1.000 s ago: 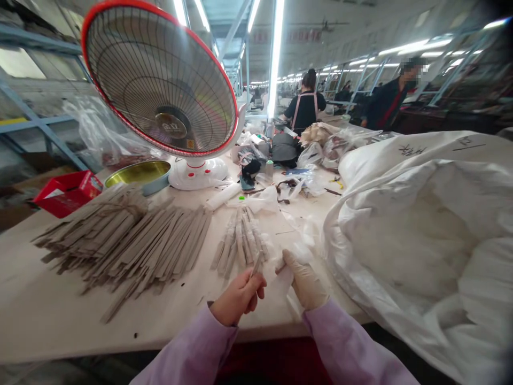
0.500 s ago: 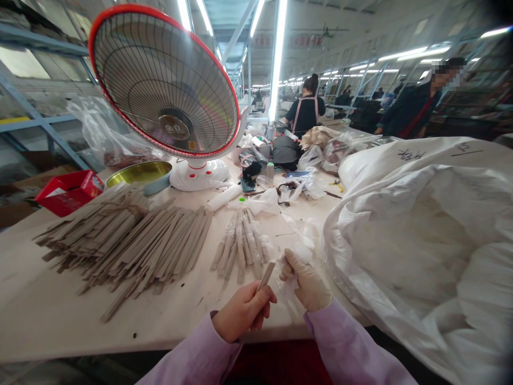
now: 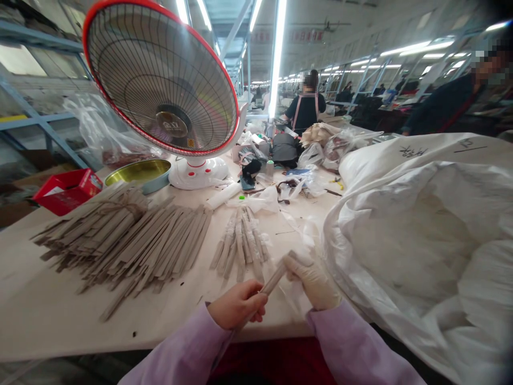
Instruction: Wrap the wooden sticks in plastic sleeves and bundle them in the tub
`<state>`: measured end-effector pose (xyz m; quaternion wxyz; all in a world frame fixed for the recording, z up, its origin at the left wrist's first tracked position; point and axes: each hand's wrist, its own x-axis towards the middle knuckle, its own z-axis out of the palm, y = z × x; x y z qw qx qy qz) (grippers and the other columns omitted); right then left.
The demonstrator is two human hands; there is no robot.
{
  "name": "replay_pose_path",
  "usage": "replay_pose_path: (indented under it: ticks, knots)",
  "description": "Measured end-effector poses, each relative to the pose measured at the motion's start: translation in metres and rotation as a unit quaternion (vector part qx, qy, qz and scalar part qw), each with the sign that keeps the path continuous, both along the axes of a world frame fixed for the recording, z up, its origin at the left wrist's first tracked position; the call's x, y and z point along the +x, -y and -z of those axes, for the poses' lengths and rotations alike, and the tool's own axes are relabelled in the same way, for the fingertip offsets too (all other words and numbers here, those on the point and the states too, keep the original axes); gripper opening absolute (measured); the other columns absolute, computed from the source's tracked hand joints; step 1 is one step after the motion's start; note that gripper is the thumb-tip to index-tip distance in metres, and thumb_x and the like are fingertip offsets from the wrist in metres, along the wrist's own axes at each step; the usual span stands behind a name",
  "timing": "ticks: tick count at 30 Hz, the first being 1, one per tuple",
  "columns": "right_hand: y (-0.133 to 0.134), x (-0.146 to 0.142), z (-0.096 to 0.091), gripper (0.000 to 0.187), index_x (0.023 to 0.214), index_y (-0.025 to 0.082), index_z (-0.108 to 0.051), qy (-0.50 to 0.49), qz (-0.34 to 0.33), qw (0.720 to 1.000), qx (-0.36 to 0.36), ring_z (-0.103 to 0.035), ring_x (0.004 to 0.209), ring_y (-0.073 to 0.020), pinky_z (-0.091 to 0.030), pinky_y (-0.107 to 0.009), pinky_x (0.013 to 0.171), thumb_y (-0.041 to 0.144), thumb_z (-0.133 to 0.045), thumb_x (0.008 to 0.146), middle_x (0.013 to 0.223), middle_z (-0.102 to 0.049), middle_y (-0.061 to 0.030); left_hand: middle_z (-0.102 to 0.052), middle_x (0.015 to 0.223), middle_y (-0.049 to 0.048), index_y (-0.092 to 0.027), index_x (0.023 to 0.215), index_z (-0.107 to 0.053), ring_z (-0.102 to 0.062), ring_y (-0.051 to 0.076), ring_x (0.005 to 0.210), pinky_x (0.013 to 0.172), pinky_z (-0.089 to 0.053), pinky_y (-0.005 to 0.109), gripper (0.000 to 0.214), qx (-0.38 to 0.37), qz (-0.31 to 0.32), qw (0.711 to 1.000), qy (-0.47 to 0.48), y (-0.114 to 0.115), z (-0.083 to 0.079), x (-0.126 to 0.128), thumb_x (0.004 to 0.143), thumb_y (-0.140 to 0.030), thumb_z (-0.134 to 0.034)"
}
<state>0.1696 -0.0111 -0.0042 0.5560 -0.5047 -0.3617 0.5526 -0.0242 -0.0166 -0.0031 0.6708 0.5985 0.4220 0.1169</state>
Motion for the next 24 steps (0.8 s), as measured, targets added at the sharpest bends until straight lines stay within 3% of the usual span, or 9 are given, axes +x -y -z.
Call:
replay_pose_path:
  ticks: [2,3,7,9,13,17,22,24]
  knots:
    - [-0.002,0.003,-0.002,0.033,0.056,0.018,-0.053,-0.018,0.059,0.998,0.016,-0.035,0.044,-0.0078,-0.031,-0.025,0.045,0.043,-0.073,0.059,0.047,-0.042,0.0062,-0.05,0.061,-0.0038,-0.015,0.085,-0.049,-0.048,0.009,0.051,0.051,-0.038,0.022,0.032,0.081,-0.017,0.996,-0.041,0.001,0.0,-0.01,0.079,-0.046,-0.045]
    - [-0.001,0.001,-0.002,0.033,0.056,0.018,-0.053,-0.018,0.056,0.998,0.01,-0.035,0.044,-0.0078,-0.031,-0.025,0.045,0.043,-0.073,0.059,0.047,-0.043,0.006,-0.049,0.06,-0.0043,-0.015,0.087,-0.05,-0.046,0.009,0.051,0.051,-0.037,0.022,0.03,0.126,-0.033,0.99,-0.058,0.002,0.0,-0.013,0.082,-0.044,-0.042]
    - [0.006,-0.023,0.001,0.036,0.051,0.016,-0.053,0.002,-0.054,0.997,-0.055,-0.04,0.046,-0.0092,-0.033,-0.025,0.046,0.045,-0.073,0.058,0.046,-0.045,0.0033,-0.042,0.055,-0.0055,-0.017,0.081,-0.049,-0.04,0.01,0.051,0.05,-0.032,0.022,0.029,0.231,-0.12,0.962,-0.08,0.003,-0.002,-0.014,0.085,-0.043,-0.037]
    - [0.007,-0.028,0.002,0.037,0.051,0.016,-0.053,-0.045,-0.037,0.997,-0.047,-0.036,0.043,-0.0077,-0.03,-0.024,0.044,0.046,-0.073,0.057,0.043,-0.041,0.0054,-0.038,0.053,-0.006,-0.018,0.072,-0.047,-0.037,0.01,0.05,0.048,-0.029,0.022,0.029,0.221,-0.133,0.963,-0.081,0.003,-0.001,-0.012,0.083,-0.044,-0.041]
    - [0.004,-0.033,0.006,0.037,0.051,0.018,-0.051,-0.154,0.093,0.983,-0.031,-0.027,0.038,-0.0061,-0.027,-0.023,0.041,0.049,-0.07,0.06,0.039,-0.032,0.0085,-0.035,0.05,-0.0071,-0.019,0.066,-0.043,-0.034,0.008,0.046,0.045,-0.027,0.021,0.029,0.194,-0.149,0.967,-0.066,0.004,0.004,-0.005,0.081,-0.044,-0.044]
    - [0.006,-0.042,0.014,0.045,0.041,0.018,-0.043,-0.137,0.015,0.987,-0.08,-0.036,0.041,-0.0082,-0.031,-0.025,0.043,0.048,-0.069,0.062,0.04,-0.039,0.0049,-0.034,0.046,-0.0081,-0.02,0.063,-0.041,-0.033,0.008,0.041,0.043,-0.027,0.02,0.031,0.196,-0.168,0.965,-0.054,0.006,0.008,0.0,0.082,-0.044,-0.04]
    - [0.0,-0.042,0.02,0.045,0.043,0.019,-0.045,-0.164,0.087,0.982,-0.04,-0.028,0.037,-0.0066,-0.028,-0.024,0.039,0.052,-0.066,0.064,0.037,-0.031,0.0074,-0.039,0.044,-0.0081,-0.02,0.062,-0.041,-0.033,0.006,0.036,0.04,-0.027,0.019,0.031,0.177,-0.159,0.969,-0.061,0.011,0.012,0.001,0.082,-0.043,-0.04]
    - [-0.001,-0.046,0.022,0.044,0.043,0.018,-0.046,-0.146,0.054,0.987,-0.05,-0.032,0.038,-0.0074,-0.03,-0.024,0.04,0.051,-0.067,0.064,0.038,-0.035,0.006,-0.041,0.044,-0.0078,-0.019,0.063,-0.042,-0.035,0.006,0.035,0.038,-0.027,0.019,0.031,0.182,-0.18,0.965,-0.06,0.008,0.016,0.003,0.082,-0.043,-0.039]
